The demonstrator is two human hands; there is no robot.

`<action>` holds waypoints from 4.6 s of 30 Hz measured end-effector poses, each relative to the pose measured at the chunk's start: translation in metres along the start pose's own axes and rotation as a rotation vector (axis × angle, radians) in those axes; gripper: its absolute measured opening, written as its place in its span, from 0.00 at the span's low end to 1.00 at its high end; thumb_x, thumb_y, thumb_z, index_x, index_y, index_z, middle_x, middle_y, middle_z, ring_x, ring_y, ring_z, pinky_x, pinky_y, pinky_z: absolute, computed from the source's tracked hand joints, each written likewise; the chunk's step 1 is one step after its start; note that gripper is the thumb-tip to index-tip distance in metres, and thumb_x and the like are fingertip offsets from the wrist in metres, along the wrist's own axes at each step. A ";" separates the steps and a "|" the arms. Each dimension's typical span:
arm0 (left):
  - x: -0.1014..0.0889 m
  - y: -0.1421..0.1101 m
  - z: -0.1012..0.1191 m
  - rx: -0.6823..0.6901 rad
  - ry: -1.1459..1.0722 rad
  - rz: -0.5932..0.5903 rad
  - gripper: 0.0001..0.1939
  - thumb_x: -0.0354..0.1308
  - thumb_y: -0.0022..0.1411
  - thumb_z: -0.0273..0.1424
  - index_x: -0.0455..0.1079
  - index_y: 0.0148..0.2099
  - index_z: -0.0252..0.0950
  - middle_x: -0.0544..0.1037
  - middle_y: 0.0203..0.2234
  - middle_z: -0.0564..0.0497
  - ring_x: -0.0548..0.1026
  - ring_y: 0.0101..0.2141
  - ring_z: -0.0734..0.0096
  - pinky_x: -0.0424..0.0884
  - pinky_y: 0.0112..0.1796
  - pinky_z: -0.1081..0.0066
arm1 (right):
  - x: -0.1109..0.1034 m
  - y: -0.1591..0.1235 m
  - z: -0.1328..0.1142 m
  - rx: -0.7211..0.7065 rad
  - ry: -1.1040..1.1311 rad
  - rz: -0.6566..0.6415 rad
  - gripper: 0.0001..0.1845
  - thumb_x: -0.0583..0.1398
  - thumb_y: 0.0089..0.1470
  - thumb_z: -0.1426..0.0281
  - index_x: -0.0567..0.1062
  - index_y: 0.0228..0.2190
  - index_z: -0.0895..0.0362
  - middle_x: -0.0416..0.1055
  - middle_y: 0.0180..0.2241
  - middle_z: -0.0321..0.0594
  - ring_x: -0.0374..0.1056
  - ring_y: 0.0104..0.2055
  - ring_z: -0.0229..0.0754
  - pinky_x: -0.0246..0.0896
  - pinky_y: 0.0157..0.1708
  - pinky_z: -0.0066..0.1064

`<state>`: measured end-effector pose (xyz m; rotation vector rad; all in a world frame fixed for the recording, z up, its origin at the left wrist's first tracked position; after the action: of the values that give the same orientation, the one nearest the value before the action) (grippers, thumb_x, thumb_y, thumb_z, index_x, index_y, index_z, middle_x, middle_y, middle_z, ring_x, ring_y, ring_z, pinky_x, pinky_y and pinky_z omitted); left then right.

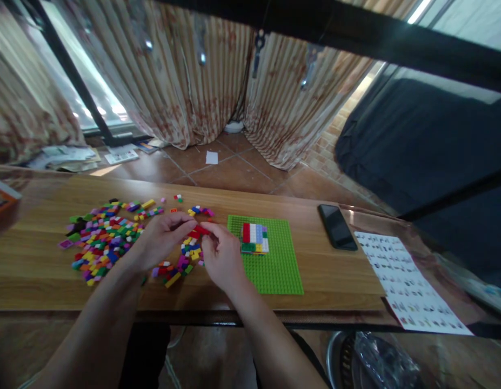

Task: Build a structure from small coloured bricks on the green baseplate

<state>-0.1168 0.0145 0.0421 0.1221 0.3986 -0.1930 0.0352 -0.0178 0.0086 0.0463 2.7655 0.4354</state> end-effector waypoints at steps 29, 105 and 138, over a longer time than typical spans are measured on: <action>0.095 0.012 0.014 -0.065 0.095 0.064 0.16 0.52 0.61 0.39 0.77 0.38 0.34 0.79 0.26 0.50 0.73 0.27 0.67 0.65 0.28 0.72 | -0.115 -0.010 0.026 0.162 -0.537 0.191 0.10 0.61 0.54 0.68 0.80 0.37 0.53 0.79 0.35 0.41 0.71 0.33 0.44 0.65 0.37 0.35; 0.098 0.015 0.014 -0.109 0.069 0.054 0.15 0.54 0.60 0.33 0.74 0.45 0.31 0.80 0.34 0.46 0.75 0.30 0.67 0.69 0.35 0.68 | -0.126 -0.002 0.037 0.173 -0.290 0.412 0.07 0.60 0.50 0.67 0.77 0.30 0.56 0.75 0.27 0.37 0.68 0.27 0.38 0.62 0.31 0.32; 0.100 0.016 0.013 -0.108 0.122 0.006 0.14 0.55 0.60 0.33 0.75 0.46 0.32 0.81 0.35 0.46 0.76 0.32 0.65 0.70 0.36 0.67 | -0.117 -0.012 0.027 0.283 -0.356 0.155 0.14 0.56 0.54 0.63 0.79 0.34 0.57 0.80 0.32 0.42 0.74 0.35 0.45 0.65 0.36 0.35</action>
<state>-0.0176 0.0120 0.0158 0.0289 0.5292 -0.1578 0.1546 -0.0311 0.0187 0.3708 2.4565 0.0590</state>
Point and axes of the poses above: each hand's wrist, its own y-axis towards the middle knuckle, its own x-axis out of the palm, z = x × y, the point moved 1 cm from there along y, towards the middle knuckle
